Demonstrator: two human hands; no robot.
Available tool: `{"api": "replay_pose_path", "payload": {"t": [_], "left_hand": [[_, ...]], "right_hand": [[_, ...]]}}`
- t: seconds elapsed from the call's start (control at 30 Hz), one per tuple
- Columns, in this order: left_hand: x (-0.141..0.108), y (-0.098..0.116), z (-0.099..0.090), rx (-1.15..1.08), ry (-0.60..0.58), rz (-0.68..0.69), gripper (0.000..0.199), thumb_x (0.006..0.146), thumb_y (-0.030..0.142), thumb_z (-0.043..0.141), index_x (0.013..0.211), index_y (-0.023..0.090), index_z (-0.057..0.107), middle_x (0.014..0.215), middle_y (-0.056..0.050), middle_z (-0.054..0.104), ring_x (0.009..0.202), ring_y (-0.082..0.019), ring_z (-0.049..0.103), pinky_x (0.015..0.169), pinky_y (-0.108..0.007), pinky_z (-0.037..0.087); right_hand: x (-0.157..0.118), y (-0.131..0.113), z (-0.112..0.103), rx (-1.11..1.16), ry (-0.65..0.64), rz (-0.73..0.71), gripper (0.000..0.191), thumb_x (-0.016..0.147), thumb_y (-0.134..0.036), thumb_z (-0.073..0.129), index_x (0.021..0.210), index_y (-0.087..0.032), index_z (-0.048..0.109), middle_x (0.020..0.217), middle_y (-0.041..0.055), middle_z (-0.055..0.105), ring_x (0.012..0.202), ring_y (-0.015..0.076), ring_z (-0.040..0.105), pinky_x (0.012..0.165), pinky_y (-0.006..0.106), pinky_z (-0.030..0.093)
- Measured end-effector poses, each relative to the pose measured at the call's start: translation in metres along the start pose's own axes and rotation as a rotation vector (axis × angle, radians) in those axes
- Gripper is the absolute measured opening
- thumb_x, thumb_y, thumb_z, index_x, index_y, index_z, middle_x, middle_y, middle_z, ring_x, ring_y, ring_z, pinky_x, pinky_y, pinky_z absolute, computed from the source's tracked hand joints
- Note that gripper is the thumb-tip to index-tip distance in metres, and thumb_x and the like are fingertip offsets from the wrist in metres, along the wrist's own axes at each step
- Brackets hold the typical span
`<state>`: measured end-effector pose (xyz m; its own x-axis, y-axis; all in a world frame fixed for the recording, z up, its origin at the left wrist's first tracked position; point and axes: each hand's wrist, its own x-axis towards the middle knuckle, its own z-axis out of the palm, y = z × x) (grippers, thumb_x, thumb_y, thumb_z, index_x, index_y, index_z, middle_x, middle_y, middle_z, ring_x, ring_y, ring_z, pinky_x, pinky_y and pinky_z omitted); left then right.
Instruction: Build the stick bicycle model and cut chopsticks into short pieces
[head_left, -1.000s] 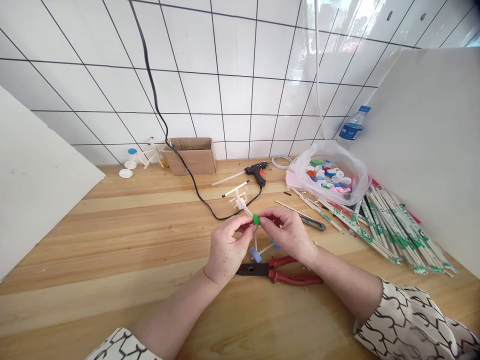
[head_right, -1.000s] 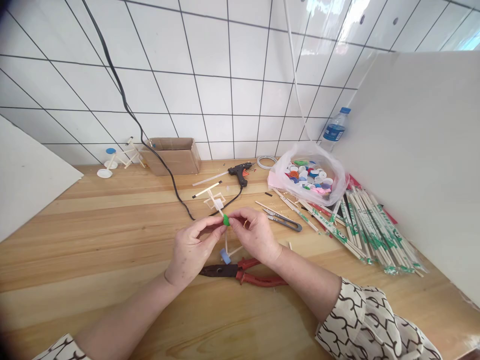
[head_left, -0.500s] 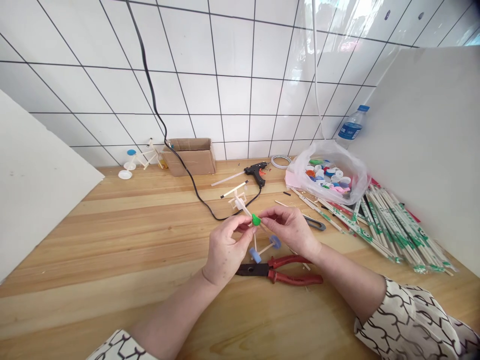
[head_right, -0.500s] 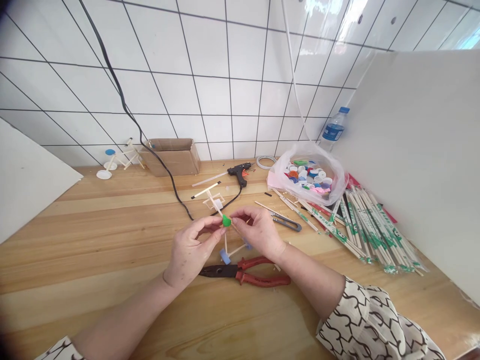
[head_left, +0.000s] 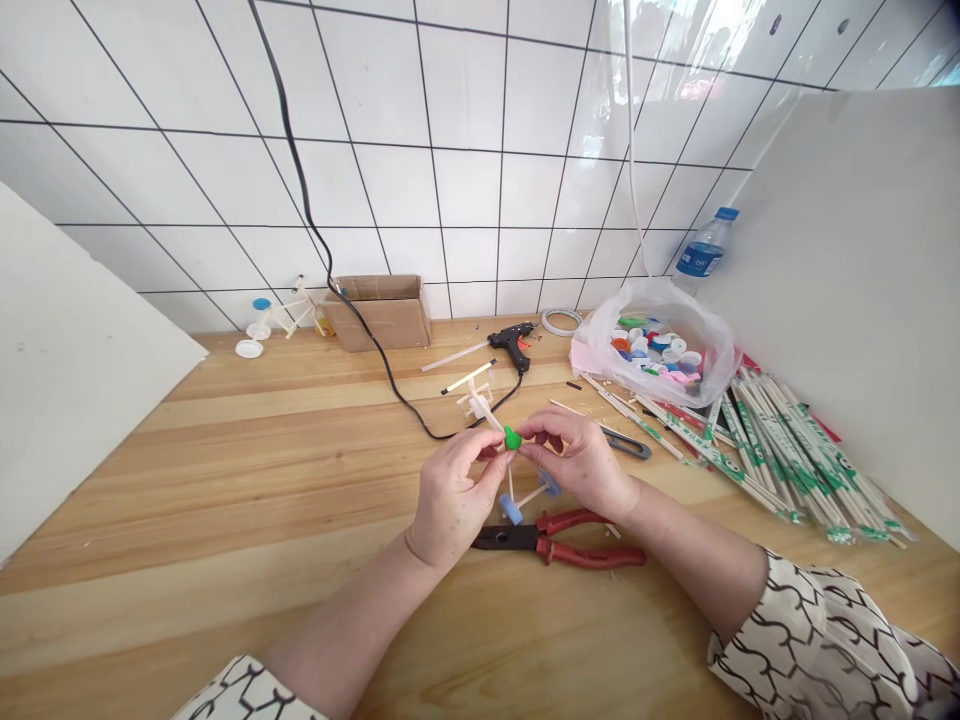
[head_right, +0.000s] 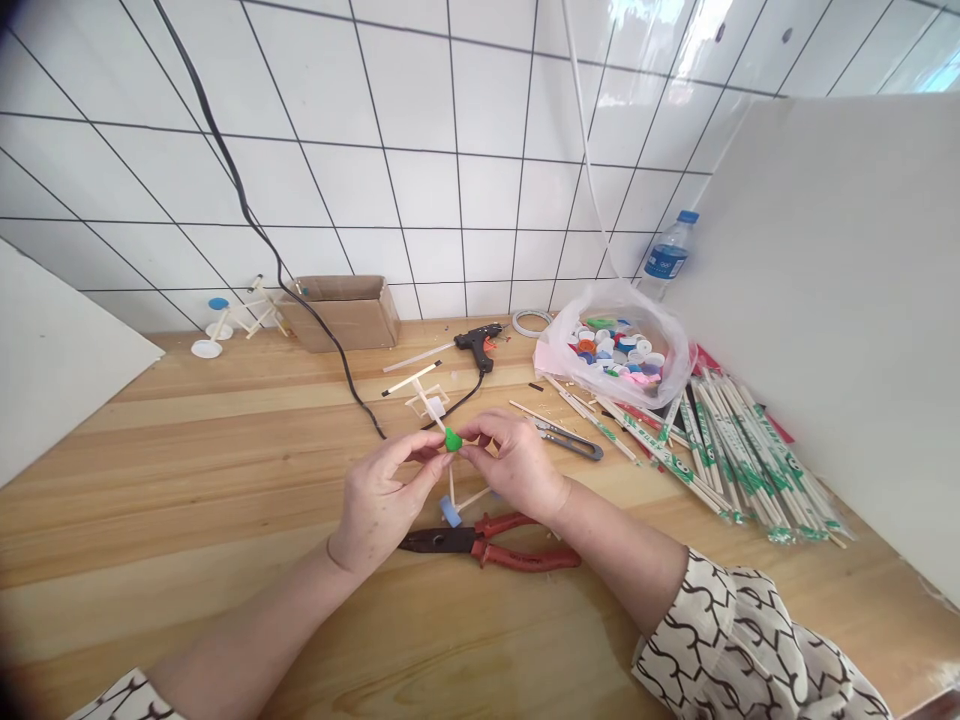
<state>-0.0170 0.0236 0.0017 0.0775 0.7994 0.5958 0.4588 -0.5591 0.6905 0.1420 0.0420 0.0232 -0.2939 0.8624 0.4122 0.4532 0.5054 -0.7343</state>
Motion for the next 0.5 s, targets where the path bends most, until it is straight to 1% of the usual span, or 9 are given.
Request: {"api": "replay_pose_path", "payload": {"t": [0.17,0.3,0.5], "left_hand": [[-0.0003,-0.0023,0.0013,0.011,0.019,0.03,0.01,0.076,0.015,0.059,0.086,0.017,0.063,0.08,-0.003,0.068,0.067,-0.013,0.065,0.068,-0.024,0.054],[-0.0004,-0.0027,0.0016,0.019,0.033,0.056,0.01,0.077,0.015,0.058,0.086,0.017,0.063,0.083,-0.005,0.068,0.072,-0.014,0.065,0.07,-0.024,0.053],[-0.0005,-0.0016,0.001,0.026,0.015,0.037,0.013,0.076,0.018,0.06,0.089,0.018,0.063,0.081,-0.004,0.068,0.066,-0.014,0.064,0.068,-0.025,0.054]], "right_hand": [[-0.0008,-0.0011,0.0003,-0.057,-0.004,-0.053,0.008,0.079,-0.015,0.059,0.078,-0.018,0.066,0.074,0.0042,0.062,0.068,0.0145,0.055,0.062,0.025,0.043],[-0.001,-0.0005,0.0,-0.086,-0.006,-0.099,0.009,0.081,-0.014,0.057,0.081,-0.017,0.066,0.076,0.0053,0.063,0.07,0.0155,0.056,0.065,0.027,0.045],[-0.0005,0.0045,-0.003,-0.117,-0.025,-0.136,0.012,0.082,-0.017,0.057,0.089,-0.019,0.066,0.081,0.0059,0.063,0.076,0.0163,0.058,0.069,0.028,0.046]]}}
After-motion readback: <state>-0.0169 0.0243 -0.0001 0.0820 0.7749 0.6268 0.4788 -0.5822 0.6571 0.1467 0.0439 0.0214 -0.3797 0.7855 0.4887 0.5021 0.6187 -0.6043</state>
